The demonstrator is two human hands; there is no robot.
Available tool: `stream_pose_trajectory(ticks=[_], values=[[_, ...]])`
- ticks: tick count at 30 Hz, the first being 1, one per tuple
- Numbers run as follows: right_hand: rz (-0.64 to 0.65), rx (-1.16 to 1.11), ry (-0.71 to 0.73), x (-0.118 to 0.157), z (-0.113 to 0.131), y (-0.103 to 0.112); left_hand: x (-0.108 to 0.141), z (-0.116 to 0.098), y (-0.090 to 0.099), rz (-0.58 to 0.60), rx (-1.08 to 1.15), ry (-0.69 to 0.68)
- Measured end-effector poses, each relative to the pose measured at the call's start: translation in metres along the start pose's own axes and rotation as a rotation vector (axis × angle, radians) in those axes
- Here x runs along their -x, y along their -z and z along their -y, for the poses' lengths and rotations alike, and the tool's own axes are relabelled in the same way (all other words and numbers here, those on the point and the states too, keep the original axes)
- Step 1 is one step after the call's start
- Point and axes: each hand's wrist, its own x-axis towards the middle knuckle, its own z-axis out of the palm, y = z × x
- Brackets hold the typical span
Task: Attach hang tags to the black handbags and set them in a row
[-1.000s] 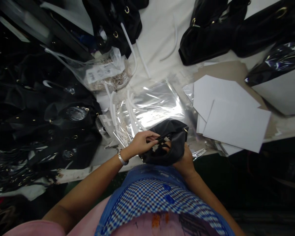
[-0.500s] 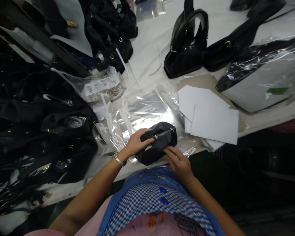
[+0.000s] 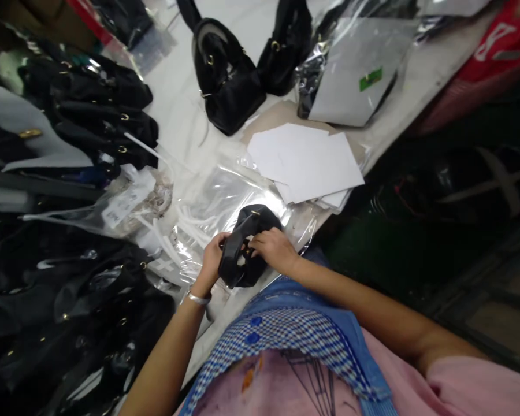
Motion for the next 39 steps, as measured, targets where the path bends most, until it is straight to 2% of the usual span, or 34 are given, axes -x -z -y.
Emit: stream_pose_trajectory(ticks=[6, 12, 18, 23, 31, 35, 39], values=[[-0.037, -0.115, -0.156, -0.002, 0.002, -0.009, 0.001, -0.016, 0.008, 0.12, -0.091, -0.031], [-0.041, -0.193, -0.264, -0.002, 0.006, -0.008, 0.003, -0.014, 0.012, 0.241, -0.089, -0.087], [-0.003, -0.19, -0.343, -0.002, 0.008, -0.01, 0.002, -0.008, 0.012, 0.261, -0.035, -0.039], [0.077, -0.186, -0.415, -0.004, 0.01, -0.011, 0.003, -0.01, 0.008, 0.284, 0.039, 0.026], [0.105, -0.26, -0.469, -0.006, 0.008, -0.017, 0.005, -0.013, 0.01, 0.331, 0.054, 0.045], [0.118, -0.317, -0.507, -0.009, 0.009, -0.012, 0.004, -0.014, 0.013, 0.387, 0.044, 0.057], [0.12, -0.372, -0.512, -0.015, 0.011, -0.005, 0.0, -0.007, 0.015, 0.371, -0.009, 0.033]])
